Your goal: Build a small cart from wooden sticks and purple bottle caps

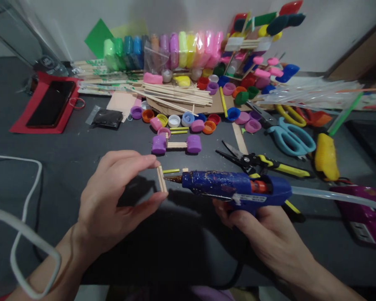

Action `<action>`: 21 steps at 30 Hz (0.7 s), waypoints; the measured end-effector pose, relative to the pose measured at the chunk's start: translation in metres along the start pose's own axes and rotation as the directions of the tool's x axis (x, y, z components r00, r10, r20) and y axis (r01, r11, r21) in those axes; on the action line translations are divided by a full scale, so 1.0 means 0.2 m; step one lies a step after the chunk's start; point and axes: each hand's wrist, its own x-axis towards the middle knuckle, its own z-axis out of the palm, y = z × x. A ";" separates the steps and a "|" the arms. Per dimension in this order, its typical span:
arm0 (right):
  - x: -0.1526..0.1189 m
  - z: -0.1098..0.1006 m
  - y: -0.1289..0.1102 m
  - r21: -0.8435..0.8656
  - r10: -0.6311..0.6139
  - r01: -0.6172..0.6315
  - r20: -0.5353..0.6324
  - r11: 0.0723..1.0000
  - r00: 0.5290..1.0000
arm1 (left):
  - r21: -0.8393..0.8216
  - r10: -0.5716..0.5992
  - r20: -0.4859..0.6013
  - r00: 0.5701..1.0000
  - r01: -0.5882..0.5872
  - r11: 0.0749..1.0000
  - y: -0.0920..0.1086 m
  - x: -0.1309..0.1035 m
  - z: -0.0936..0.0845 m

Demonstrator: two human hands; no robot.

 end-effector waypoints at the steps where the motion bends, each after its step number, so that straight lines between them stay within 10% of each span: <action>1: 0.00 0.00 0.00 -0.001 -0.004 0.004 0.003 1.000 1.000 | 0.000 -0.001 -0.002 1.000 0.001 1.000 0.00 0.00 0.00; 21: 0.00 0.00 0.01 0.009 -0.028 0.028 0.051 1.000 0.998 | -0.001 -0.005 -0.013 1.000 0.005 1.000 0.00 0.01 0.00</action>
